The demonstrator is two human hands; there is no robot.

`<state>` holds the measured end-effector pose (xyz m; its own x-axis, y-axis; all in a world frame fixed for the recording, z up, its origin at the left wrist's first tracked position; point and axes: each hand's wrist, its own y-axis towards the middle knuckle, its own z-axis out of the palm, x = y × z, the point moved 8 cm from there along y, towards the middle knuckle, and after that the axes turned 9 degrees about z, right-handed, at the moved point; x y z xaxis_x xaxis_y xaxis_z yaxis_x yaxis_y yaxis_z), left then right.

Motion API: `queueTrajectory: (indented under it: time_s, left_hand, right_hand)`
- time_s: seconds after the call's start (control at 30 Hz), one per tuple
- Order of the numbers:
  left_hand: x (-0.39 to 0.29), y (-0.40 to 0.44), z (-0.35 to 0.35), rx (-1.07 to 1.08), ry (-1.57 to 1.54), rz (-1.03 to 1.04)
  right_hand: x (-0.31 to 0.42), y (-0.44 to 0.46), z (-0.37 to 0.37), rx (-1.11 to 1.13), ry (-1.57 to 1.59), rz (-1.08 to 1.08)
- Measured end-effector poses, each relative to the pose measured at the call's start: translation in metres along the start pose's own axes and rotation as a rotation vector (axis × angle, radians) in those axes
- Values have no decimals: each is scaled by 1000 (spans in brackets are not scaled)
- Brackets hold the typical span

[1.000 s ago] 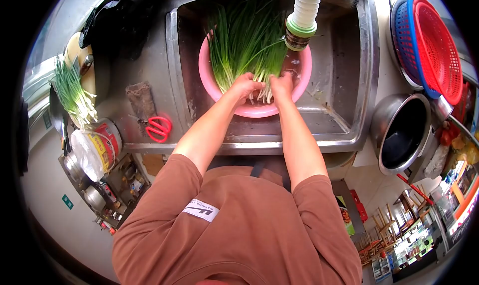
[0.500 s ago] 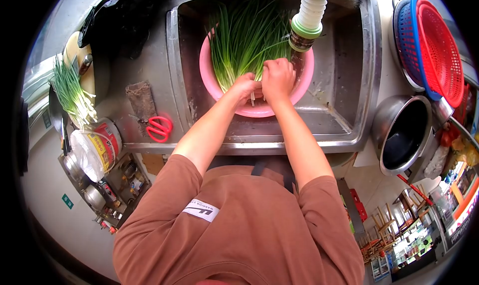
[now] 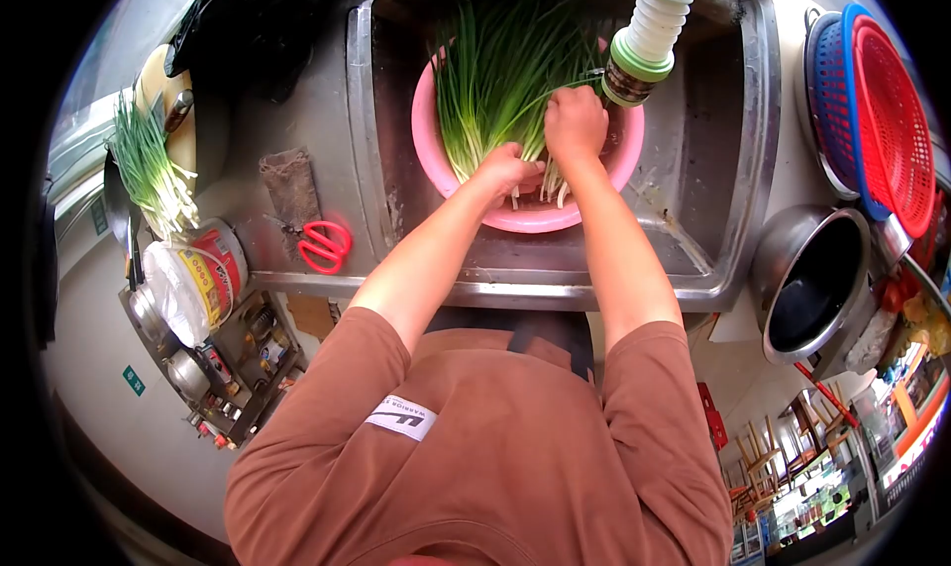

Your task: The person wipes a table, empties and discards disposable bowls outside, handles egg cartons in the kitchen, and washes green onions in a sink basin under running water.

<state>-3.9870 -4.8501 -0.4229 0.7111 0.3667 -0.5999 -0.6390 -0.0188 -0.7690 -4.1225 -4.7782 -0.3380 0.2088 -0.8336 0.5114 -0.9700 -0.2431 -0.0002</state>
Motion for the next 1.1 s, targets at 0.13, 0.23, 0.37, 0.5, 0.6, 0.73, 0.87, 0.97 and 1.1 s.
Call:
queueTrajectory:
  time_s: [0.13, 0.23, 0.37, 0.5, 0.6, 0.73, 0.87, 0.97, 1.1]
  left_hand:
    - [2, 0, 1, -28, -29, 0]
    - [6, 3, 0, -26, -22, -6]
    - [-3, -5, 4, -18, -21, -24]
    - [-3, -6, 4, -19, 1, -21]
    - [-2, -6, 3, -5, -9, -16]
    - [-4, -8, 2, -5, -30, 10]
    - [0, -5, 2, -16, -52, 19]
    - [0, -3, 2, -27, -46, 16]
    - [2, -2, 2, -3, -68, 23]
  right_hand:
    - [-33, -2, -58, -201, 357, 100]
    - [-133, -3, -75, -211, 656, 479]
    - [-95, 0, -91, -112, 217, 139]
    - [-12, -6, -48, 74, 185, -111]
    - [3, 8, -23, 66, 115, -67]
    - [3, 22, -4, 104, -24, 0]
    - [2, 19, -4, 129, -72, 18]
    - [4, 19, -3, 148, -82, 24]
    - [3, 17, -10, 131, -43, 7]
